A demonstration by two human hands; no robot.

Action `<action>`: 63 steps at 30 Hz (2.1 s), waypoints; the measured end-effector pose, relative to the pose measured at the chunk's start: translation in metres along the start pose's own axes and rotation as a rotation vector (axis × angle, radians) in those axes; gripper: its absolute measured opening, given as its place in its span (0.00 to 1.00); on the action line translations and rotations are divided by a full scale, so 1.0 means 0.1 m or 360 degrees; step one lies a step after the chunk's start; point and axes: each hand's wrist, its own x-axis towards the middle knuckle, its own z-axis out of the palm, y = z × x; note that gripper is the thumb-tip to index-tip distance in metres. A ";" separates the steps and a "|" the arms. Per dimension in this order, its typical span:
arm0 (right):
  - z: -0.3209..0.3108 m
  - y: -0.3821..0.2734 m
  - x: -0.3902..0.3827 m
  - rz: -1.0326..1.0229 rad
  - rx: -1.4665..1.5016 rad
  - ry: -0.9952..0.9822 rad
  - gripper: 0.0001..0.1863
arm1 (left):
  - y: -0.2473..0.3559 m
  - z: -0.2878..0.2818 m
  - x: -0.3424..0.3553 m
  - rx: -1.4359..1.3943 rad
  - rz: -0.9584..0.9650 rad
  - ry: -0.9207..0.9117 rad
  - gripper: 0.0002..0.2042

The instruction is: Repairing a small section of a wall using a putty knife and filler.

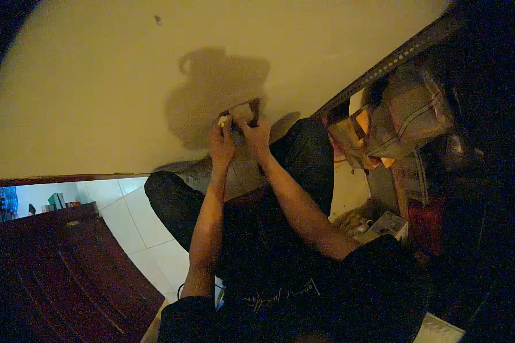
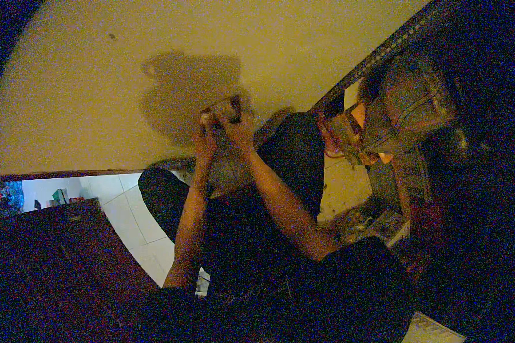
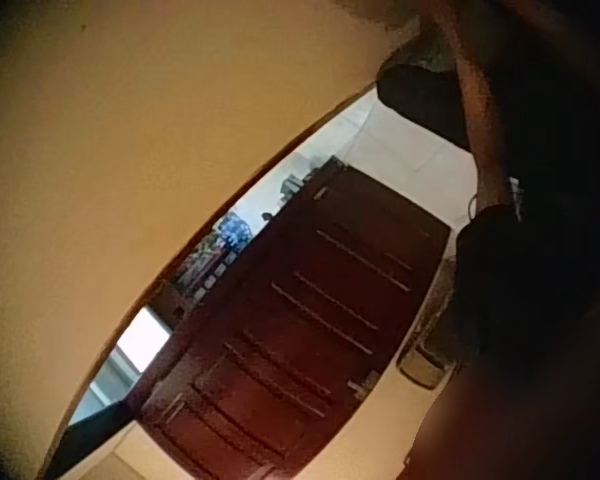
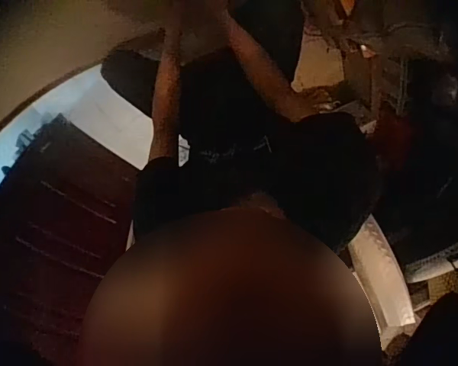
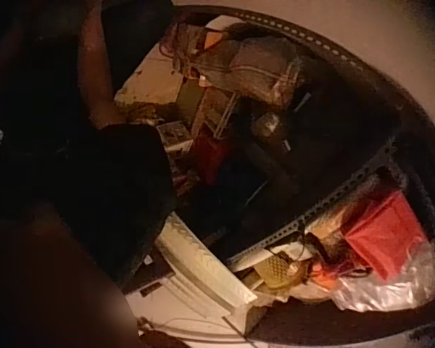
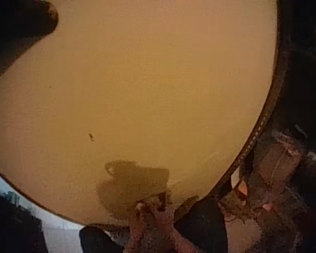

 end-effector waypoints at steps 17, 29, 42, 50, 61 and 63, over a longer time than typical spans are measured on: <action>0.02 0.08 -0.15 0.0062 0.0009 0.0127 0.34 | -0.19 -0.07 -0.08 0.0251 -0.0472 -0.0527 0.17; 0.08 0.21 -0.06 0.0069 -0.0344 0.0080 0.28 | -0.26 -0.04 -0.07 -0.0082 -0.0519 -0.0364 0.17; 0.14 0.17 -0.13 -0.0038 0.0103 0.0130 0.24 | -0.37 0.01 -0.14 -0.0236 -0.0319 -0.0246 0.15; 0.21 0.42 -0.03 -0.0018 -0.0012 0.0095 0.33 | -0.10 -0.10 -0.11 -0.0329 -0.0397 -0.0146 0.16; 0.12 0.09 -0.12 0.0175 -0.0182 -0.0076 0.22 | -0.19 -0.14 -0.14 0.0041 -0.0299 -0.0181 0.15; 0.16 0.30 -0.03 -0.0011 -0.0187 0.0098 0.25 | 0.07 -0.19 -0.04 -0.0114 -0.0314 -0.0319 0.15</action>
